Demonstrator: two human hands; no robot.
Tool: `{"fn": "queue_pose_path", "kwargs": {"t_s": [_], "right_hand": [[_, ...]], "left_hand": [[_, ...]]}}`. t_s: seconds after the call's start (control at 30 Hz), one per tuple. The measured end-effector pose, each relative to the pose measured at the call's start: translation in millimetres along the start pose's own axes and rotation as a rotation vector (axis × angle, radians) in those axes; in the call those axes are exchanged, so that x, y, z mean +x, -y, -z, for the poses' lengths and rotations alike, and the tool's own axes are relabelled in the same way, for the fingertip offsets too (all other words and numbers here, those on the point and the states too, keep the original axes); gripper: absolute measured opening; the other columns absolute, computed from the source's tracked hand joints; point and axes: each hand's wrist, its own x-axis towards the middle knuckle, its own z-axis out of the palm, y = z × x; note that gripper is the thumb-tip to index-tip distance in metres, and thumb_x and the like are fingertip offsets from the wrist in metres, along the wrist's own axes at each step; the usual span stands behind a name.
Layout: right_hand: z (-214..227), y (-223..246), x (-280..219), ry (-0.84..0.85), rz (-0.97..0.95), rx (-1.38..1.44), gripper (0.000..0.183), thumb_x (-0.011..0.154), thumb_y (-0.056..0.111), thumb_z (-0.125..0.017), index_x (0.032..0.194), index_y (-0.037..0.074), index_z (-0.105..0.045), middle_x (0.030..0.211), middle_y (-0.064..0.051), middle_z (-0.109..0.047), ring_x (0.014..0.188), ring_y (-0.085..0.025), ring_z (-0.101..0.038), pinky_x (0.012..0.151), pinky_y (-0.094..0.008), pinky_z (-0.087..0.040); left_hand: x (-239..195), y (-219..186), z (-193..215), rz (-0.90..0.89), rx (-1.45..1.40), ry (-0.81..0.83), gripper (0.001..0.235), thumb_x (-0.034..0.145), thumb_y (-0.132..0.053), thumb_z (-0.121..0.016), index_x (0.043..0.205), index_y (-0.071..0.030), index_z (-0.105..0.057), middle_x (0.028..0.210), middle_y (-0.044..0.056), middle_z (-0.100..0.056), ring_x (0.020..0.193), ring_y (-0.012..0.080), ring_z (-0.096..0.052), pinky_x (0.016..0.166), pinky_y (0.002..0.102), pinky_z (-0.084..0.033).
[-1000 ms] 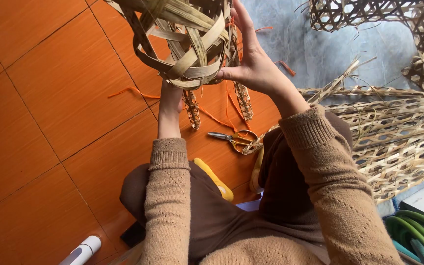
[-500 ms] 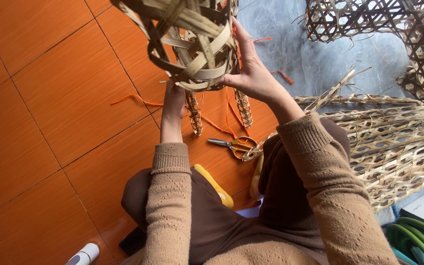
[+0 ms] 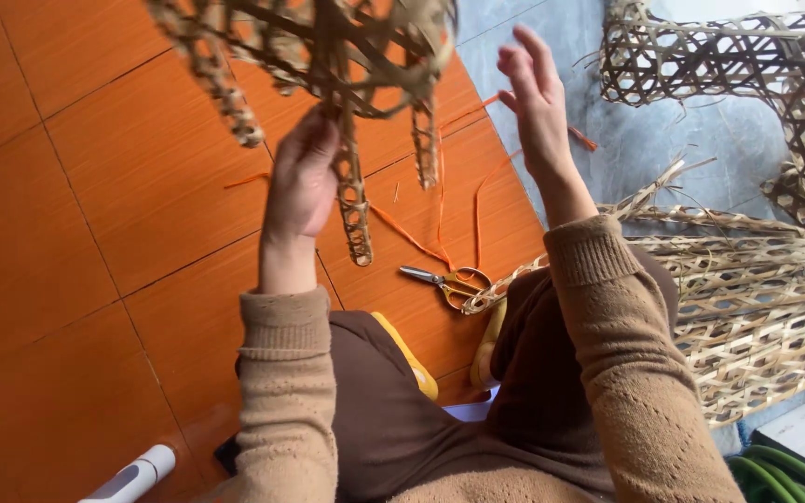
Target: Assembling a woven bamboo animal sculpture by tying joints with string and cutting excess with scissors
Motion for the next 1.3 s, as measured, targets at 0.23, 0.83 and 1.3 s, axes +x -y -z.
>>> {"fn": "queue_pose_path", "kwargs": {"t_s": [0.23,0.83,1.3], "right_hand": [[-7,-285,-4,0.369,-0.075,-0.818,0.022,0.09,0.027,-0.063,0.104,0.013,-0.074,0.092,-0.016,-0.073,0.091,-0.042,-0.068,0.079,-0.054,-0.052],[-82,-290,-3,0.106,-0.675,0.171,0.022,0.091,0.02,-0.064,0.106,0.005,-0.06,0.051,-0.002,-0.044,0.033,-0.012,-0.043,0.026,-0.024,-0.034],[-119,-388,-104,0.443,-0.202,-1.069,0.052,0.081,0.041,-0.074,0.117,0.006,-0.061,0.107,-0.011,-0.059,0.106,-0.031,-0.063,0.091,-0.045,-0.056]], "left_hand": [[-23,-20,30,-0.208,0.227,-0.259,0.022,0.101,-0.019,-0.056,0.119,-0.01,-0.064,0.112,0.004,-0.062,0.108,0.0158,-0.055,0.105,0.038,-0.039],[-8,19,90,-0.207,0.165,-0.689,0.026,0.092,-0.032,-0.07,0.115,-0.018,-0.071,0.119,0.005,-0.069,0.122,0.023,-0.054,0.109,0.049,-0.035],[-34,-17,73,-0.228,0.151,-0.862,0.024,0.088,-0.025,-0.074,0.11,-0.014,-0.073,0.104,0.004,-0.072,0.11,0.014,-0.056,0.104,0.042,-0.044]]}}
